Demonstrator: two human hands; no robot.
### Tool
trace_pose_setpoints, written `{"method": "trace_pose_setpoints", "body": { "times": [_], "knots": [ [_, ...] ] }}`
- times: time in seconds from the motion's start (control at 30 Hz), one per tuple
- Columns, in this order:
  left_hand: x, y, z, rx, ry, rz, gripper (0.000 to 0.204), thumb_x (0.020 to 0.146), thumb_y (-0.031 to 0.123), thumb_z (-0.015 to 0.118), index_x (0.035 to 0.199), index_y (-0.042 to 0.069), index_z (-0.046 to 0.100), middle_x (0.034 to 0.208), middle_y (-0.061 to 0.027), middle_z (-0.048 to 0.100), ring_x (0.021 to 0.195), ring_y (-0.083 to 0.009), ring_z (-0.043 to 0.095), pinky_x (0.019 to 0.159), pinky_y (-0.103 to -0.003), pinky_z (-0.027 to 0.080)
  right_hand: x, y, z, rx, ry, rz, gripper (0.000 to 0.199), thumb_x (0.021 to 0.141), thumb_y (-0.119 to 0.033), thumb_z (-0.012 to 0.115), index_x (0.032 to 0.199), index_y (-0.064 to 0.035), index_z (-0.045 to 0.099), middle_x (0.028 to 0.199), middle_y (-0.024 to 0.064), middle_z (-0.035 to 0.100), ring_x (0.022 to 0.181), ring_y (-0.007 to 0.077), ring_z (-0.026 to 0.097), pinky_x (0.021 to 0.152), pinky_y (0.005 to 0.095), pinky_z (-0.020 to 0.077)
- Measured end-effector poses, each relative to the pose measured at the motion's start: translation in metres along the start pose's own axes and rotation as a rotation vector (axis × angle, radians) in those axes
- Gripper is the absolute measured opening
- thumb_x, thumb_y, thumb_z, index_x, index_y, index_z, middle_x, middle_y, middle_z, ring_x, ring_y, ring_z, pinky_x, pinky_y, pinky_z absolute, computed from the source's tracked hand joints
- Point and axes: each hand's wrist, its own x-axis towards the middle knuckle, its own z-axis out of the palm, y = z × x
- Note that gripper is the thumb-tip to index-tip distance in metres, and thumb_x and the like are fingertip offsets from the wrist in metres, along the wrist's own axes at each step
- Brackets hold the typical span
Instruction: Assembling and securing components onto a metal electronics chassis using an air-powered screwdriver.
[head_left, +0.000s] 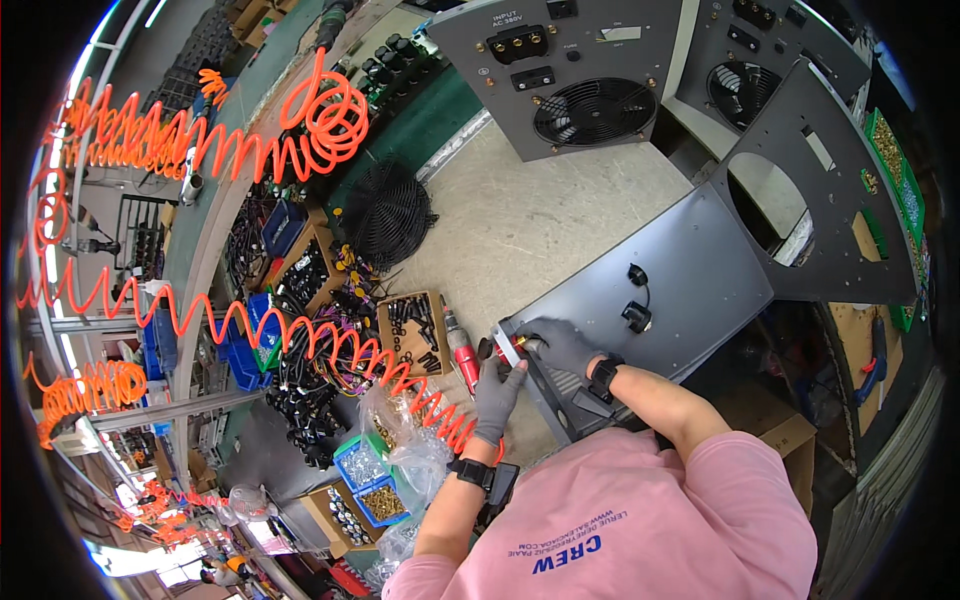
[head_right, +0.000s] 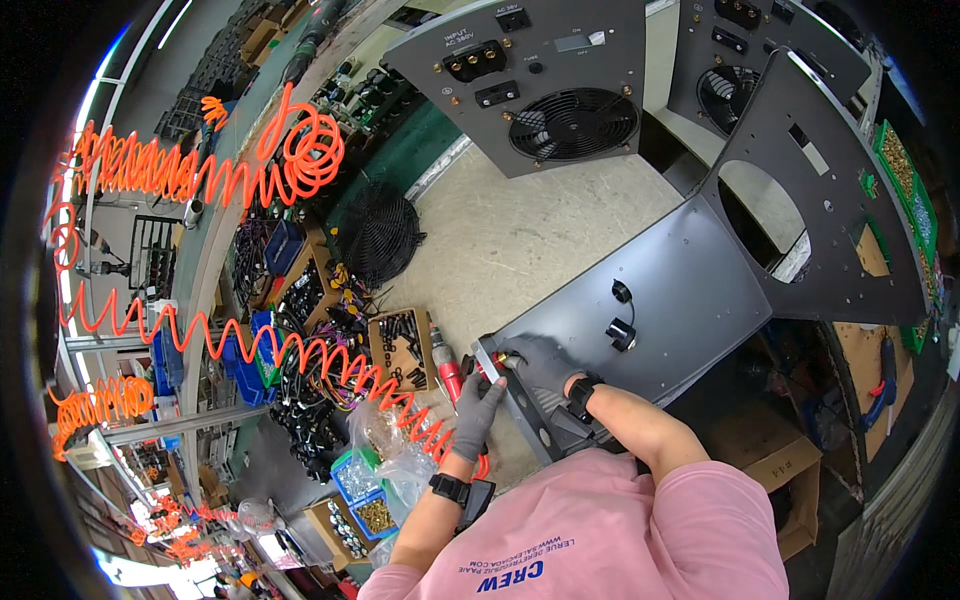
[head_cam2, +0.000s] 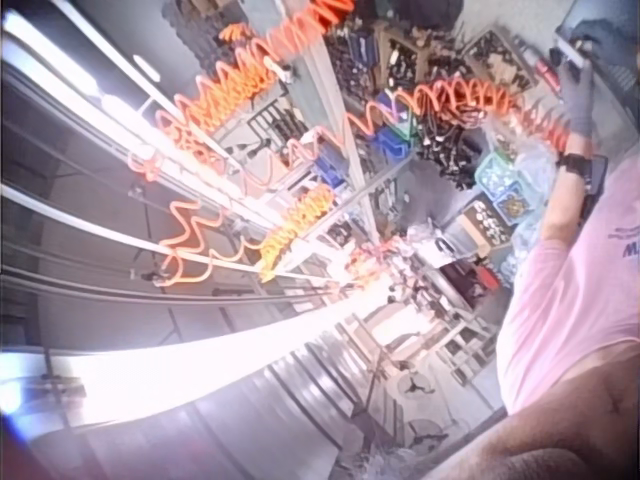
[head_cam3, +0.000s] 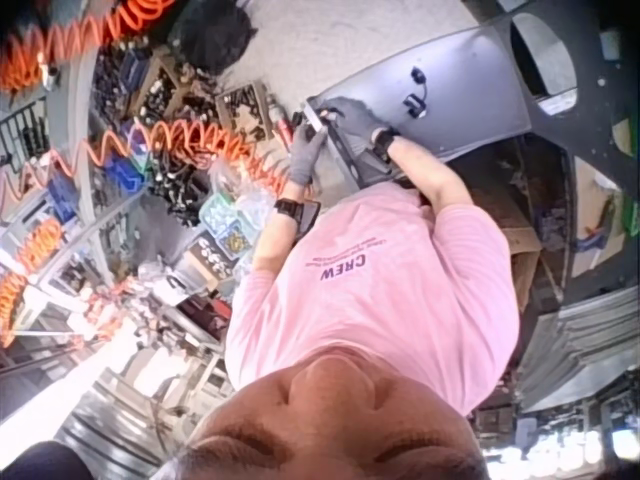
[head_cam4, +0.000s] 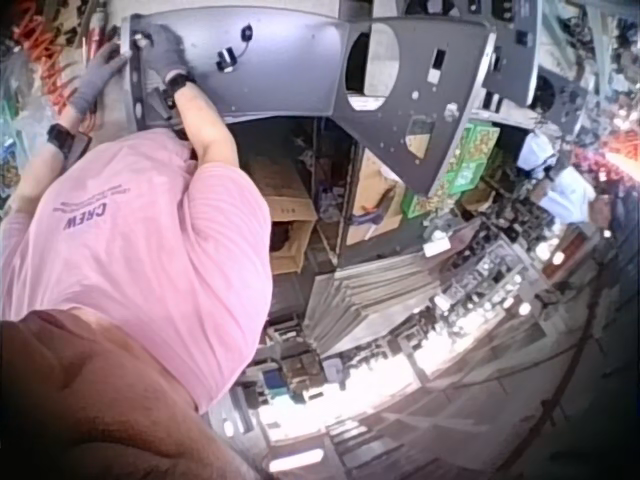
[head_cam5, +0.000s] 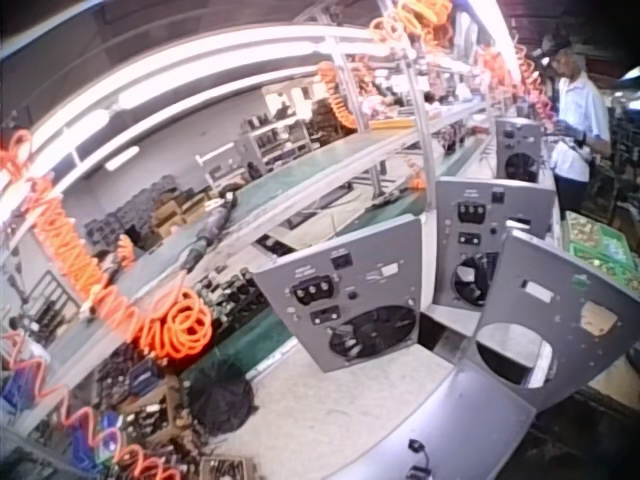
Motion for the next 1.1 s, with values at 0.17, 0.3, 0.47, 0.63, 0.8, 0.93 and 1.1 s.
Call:
{"method": "trace_pose_setpoints", "body": {
  "times": [0.17, 0.3, 0.47, 0.63, 0.8, 0.93, 1.1],
  "knots": [
    [0.009, 0.025, -0.003, 0.145, -0.042, -0.02, 0.04, 0.072, 0.034, 0.069, 0.086, -0.001, 0.057, 0.074, -0.0105, 0.059, 0.066, -0.0171, 0.056, 0.06, -0.03, 0.045, 0.002, 0.012, -0.001, 0.017, 0.01, -0.021, 0.024, 0.077, -0.016, 0.06, 0.099, -0.0099, 0.061, 0.093, 0.0124, 0.062, 0.082, 0.0275, 0.06, 0.073, 0.0353, 0.0481],
    [0.018, 0.017, -0.01, 0.195, -0.122, -0.013, 0.043, 0.07, 0.038, 0.069, 0.083, -0.001, 0.057, 0.071, -0.0132, 0.058, 0.066, -0.0225, 0.057, 0.06, -0.033, 0.045, 0.012, -0.011, -0.021, 0.333, -0.266, 0.338, 0.026, 0.081, -0.019, 0.06, 0.103, -0.0053, 0.059, 0.083, 0.0087, 0.062, 0.069, 0.0174, 0.06, 0.058, 0.0295, 0.0496],
    [0.023, 0.005, -0.009, 0.235, -0.111, 0.015, 0.045, 0.069, 0.039, 0.069, 0.085, -0.001, 0.057, 0.074, -0.0146, 0.058, 0.069, -0.0244, 0.058, 0.062, -0.035, 0.045, 0.012, -0.014, -0.021, 0.36, -0.262, 0.443, 0.036, 0.082, -0.02, 0.058, 0.112, 0.0003, 0.051, 0.089, 0.009, 0.06, 0.068, 0.015, 0.058, 0.055, 0.0277, 0.0483],
    [0.02, 0.023, -0.009, 0.227, -0.14, -0.005, 0.047, 0.069, 0.039, 0.068, 0.091, -0.002, 0.056, 0.078, -0.0165, 0.059, 0.072, -0.028, 0.059, 0.066, -0.037, 0.046, 0.003, -0.016, -0.004, -0.125, -0.017, 0.135, 0.054, 0.079, -0.026, 0.056, 0.123, -0.002, 0.039, 0.115, 0.0223, 0.049, 0.092, 0.0314, 0.058, 0.079, 0.0412, 0.046],
    [0.026, 0.017, -0.011, 0.294, -0.138, 0.072, 0.038, 0.071, 0.029, 0.069, 0.088, -0.003, 0.056, 0.069, -0.0098, 0.057, 0.064, -0.0182, 0.055, 0.059, -0.032, 0.044, 0.006, -0.023, -0.011, -0.155, -0.242, 0.072, 0.047, 0.081, -0.021, 0.049, 0.125, -0.0088, 0.038, 0.12, 0.0191, 0.047, 0.108, 0.0349, 0.048, 0.09, 0.0413, 0.0395],
    [0.027, 0.021, -0.011, 0.327, -0.147, 0.101, 0.04, 0.07, 0.03, 0.069, 0.089, -0.003, 0.056, 0.07, -0.0118, 0.058, 0.065, -0.0202, 0.056, 0.06, -0.033, 0.044, 0.002, -0.014, -0.011, 0.006, -0.15, -0.059, 0.042, 0.081, -0.02, 0.049, 0.123, -0.0143, 0.043, 0.118, 0.0155, 0.049, 0.105, 0.032, 0.05, 0.09, 0.0387, 0.0401],
    [0.026, 0.024, -0.009, 0.458, -0.12, 0.119, 0.043, 0.07, 0.031, 0.069, 0.089, -0.004, 0.055, 0.073, -0.0167, 0.059, 0.068, -0.0266, 0.059, 0.062, -0.036, 0.045, 0.011, -0.013, -0.016, -0.052, -0.18, -0.069, 0.039, 0.08, -0.021, 0.052, 0.118, -0.0109, 0.05, 0.108, 0.0161, 0.056, 0.094, 0.0299, 0.056, 0.084, 0.0363, 0.0436]
  ]
}}
